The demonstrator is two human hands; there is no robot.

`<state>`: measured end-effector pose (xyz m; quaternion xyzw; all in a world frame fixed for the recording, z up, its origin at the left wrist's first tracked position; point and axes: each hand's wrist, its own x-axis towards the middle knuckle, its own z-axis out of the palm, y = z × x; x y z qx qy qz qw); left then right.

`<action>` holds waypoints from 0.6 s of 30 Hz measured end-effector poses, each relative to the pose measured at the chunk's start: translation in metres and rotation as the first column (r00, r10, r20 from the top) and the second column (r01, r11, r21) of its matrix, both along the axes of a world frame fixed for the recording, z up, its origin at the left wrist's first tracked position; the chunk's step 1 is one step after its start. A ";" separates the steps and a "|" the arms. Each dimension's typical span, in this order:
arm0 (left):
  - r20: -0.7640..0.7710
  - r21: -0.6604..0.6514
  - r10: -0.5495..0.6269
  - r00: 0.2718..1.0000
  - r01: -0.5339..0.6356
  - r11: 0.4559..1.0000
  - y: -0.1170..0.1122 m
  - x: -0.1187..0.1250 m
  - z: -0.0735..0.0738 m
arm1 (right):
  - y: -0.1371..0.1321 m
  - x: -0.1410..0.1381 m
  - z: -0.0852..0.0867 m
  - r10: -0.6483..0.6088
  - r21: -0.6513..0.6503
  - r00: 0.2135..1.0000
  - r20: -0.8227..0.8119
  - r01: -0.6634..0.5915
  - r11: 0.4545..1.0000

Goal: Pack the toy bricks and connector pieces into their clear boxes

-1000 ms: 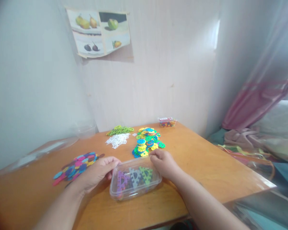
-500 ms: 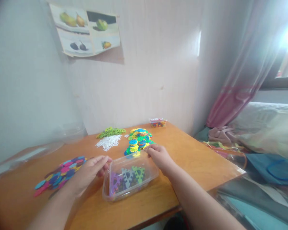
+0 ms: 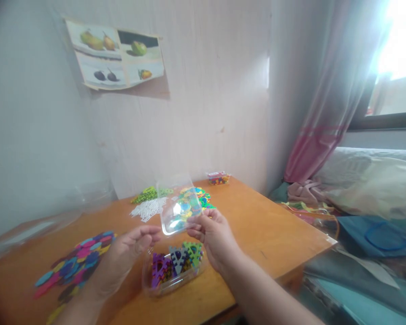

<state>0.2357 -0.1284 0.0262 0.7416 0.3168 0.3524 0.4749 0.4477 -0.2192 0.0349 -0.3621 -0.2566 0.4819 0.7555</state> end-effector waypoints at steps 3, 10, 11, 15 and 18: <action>0.033 -0.028 -0.043 0.999 0.044 0.999 -0.006 0.005 0.000 | -0.005 -0.024 0.001 0.027 0.007 1.000 -0.003 -0.027 1.000; 0.165 -0.090 0.062 0.984 -0.048 0.995 0.000 -0.002 0.000 | -0.010 -0.019 0.010 0.076 -0.010 0.929 0.362 -0.078 0.997; 0.153 -0.095 0.066 0.986 -0.052 0.994 0.001 -0.003 0.001 | -0.008 -0.010 0.013 0.012 0.011 0.900 0.435 -0.018 1.000; 0.064 -0.123 0.023 0.998 -0.015 0.992 -0.001 -0.004 0.007 | 0.003 0.027 0.023 -0.334 0.143 0.670 0.663 0.324 0.935; 0.007 -0.136 -0.001 1.000 0.002 0.991 -0.006 -0.003 0.014 | 0.009 0.045 0.020 -0.209 0.076 0.473 0.856 0.283 0.956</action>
